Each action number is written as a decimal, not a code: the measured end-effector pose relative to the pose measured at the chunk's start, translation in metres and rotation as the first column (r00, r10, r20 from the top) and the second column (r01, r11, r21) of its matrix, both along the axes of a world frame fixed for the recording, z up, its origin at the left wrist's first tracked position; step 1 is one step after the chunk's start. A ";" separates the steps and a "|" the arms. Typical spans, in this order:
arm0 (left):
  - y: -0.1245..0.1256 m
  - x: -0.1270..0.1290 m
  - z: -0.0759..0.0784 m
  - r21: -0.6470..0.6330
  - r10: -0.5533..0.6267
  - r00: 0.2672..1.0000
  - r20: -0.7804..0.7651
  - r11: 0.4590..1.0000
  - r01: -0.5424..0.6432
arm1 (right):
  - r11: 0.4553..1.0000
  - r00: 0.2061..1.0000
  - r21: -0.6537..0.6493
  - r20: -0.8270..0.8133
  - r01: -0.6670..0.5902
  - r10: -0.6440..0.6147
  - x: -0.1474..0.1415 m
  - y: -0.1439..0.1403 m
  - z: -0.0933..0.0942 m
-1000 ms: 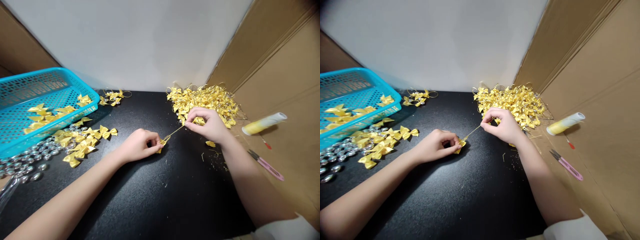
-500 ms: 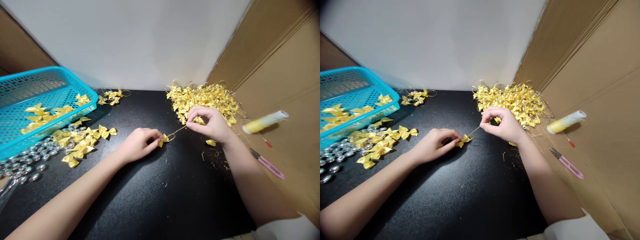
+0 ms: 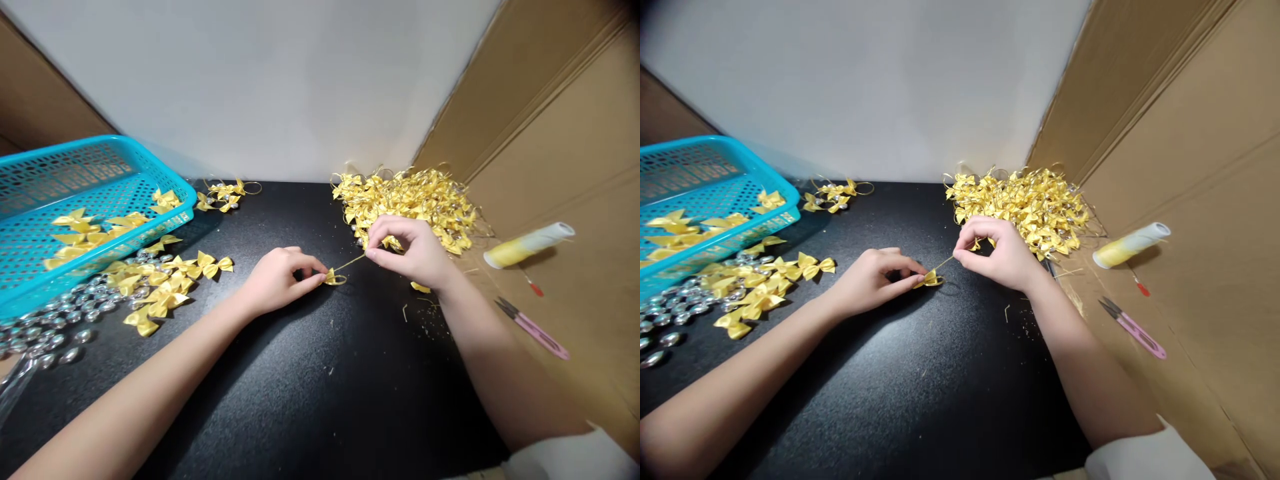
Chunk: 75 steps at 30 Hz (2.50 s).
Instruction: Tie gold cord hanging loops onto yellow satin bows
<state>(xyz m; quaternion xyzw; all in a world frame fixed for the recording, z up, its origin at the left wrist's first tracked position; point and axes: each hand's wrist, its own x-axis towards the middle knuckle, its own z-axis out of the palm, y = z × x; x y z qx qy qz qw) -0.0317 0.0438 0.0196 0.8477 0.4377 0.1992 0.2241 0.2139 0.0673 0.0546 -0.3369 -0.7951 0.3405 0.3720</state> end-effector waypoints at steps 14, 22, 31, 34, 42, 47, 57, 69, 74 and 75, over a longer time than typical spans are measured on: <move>0.007 0.003 0.001 0.004 -0.134 0.991 0.012 0.991 0.134 | 0.998 0.998 0.018 -0.036 0.058 -0.057 0.009 0.005 0.004; 0.002 0.002 -0.007 0.062 -0.111 0.993 0.033 0.992 0.109 | 0.996 0.996 0.000 -0.037 0.087 -0.087 0.010 0.007 0.001; -0.002 0.004 -0.016 0.073 -0.092 0.992 0.083 0.994 0.086 | 0.994 0.994 -0.004 -0.016 0.112 -0.112 0.014 0.012 -0.004; -0.002 0.005 -0.019 0.074 -0.092 0.990 0.104 0.994 0.085 | 0.992 0.991 -0.007 -0.012 0.130 -0.130 0.013 0.013 -0.006; 0.000 0.004 -0.025 0.052 -0.067 0.988 0.136 0.997 0.061 | 0.983 0.983 -0.001 -0.035 0.182 -0.182 0.016 0.017 -0.011; 0.000 0.003 -0.028 0.056 -0.044 0.989 0.141 0.998 0.036 | 0.958 0.955 0.027 -0.090 0.286 -0.283 0.023 0.023 -0.012; 0.001 0.001 -0.031 0.037 0.005 0.979 0.206 0.999 -0.013 | 0.907 0.865 -0.075 -0.278 0.414 -0.418 0.055 0.032 -0.001; -0.001 -0.004 -0.032 0.008 -0.015 0.971 0.240 1.000 0.014 | 0.894 0.867 -0.025 -0.233 0.447 -0.440 0.052 0.027 0.009; -0.006 0.001 -0.026 -0.036 -0.068 0.967 0.245 0.996 0.079 | 0.892 0.891 -0.073 -0.055 0.447 -0.451 0.041 0.026 0.005; -0.008 0.003 -0.024 -0.059 -0.091 0.961 0.260 0.992 0.110 | 0.897 0.903 -0.099 0.034 0.430 -0.429 0.037 0.025 0.003</move>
